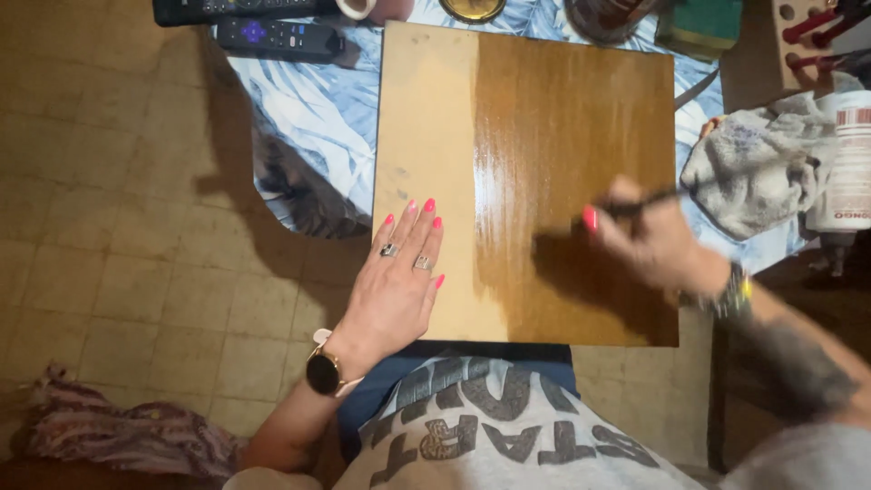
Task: Staining a wooden board with a paintbrush
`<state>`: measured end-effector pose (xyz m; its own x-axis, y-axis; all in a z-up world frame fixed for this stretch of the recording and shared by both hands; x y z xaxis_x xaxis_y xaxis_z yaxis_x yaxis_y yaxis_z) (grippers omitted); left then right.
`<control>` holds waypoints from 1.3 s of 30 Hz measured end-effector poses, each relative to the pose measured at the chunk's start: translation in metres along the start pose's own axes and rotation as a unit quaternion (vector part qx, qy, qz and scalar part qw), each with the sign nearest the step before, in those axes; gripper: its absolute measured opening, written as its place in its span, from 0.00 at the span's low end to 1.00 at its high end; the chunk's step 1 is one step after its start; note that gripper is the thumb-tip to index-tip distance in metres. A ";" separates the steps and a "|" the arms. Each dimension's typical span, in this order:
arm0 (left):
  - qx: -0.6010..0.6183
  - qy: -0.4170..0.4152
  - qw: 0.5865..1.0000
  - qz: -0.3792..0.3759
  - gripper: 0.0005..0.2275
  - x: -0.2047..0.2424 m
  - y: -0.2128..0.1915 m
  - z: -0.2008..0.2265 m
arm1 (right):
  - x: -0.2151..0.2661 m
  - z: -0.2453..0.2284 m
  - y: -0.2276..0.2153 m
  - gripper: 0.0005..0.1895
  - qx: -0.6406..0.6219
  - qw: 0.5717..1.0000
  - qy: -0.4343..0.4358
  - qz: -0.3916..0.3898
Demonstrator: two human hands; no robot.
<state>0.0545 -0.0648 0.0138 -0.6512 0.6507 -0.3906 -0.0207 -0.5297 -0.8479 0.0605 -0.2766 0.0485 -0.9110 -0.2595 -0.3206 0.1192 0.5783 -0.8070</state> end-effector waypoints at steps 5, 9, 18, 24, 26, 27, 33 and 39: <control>-0.032 -0.005 0.999 -0.032 0.23 -0.003 -0.005 0.004 | -0.050 0.012 -0.017 0.12 0.018 0.999 -0.024 0.018; -0.047 -0.003 0.998 -0.036 0.22 -0.003 -0.004 0.004 | -0.031 -0.020 -0.010 0.08 -0.025 0.999 -0.015 -0.021; -0.017 0.017 0.999 -0.042 0.23 -0.004 -0.009 0.007 | 0.083 -0.094 -0.022 0.04 -0.159 0.986 0.015 0.052; 0.083 -0.154 0.973 0.153 0.14 0.024 -0.062 -0.027 | 0.148 -0.045 -0.079 0.05 -0.264 0.873 0.147 0.382; 0.123 -0.267 0.938 0.183 0.13 0.048 -0.057 -0.056 | 0.165 -0.037 -0.089 0.07 -0.245 0.861 0.144 0.422; 0.170 -0.321 0.927 0.093 0.15 0.060 -0.029 -0.072 | 0.177 -0.034 -0.093 0.07 -0.217 0.851 0.153 0.454; 0.455 -0.371 0.808 -0.048 0.14 0.063 0.000 -0.044 | 0.171 -0.063 -0.099 0.07 -0.141 0.893 0.139 0.403; 0.545 -0.391 0.741 -0.032 0.17 0.072 -0.014 -0.024 | 0.108 -0.128 -0.070 0.13 -0.134 0.973 0.040 0.183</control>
<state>0.0257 0.0026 -0.0113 -0.8544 0.4045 0.3262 -0.3930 -0.9137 0.1039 -0.0965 -0.2464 0.1338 -0.8557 0.0566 -0.5144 0.3445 0.8040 -0.4846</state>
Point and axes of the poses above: each hand's wrist, its own x-axis away from the middle knuckle, its own y-axis out of the palm, z = x × y, the point moved 9 cm from there along -x, towards the middle knuckle, and after that the axes turned 5 degrees about z, right-handed, at the moved point
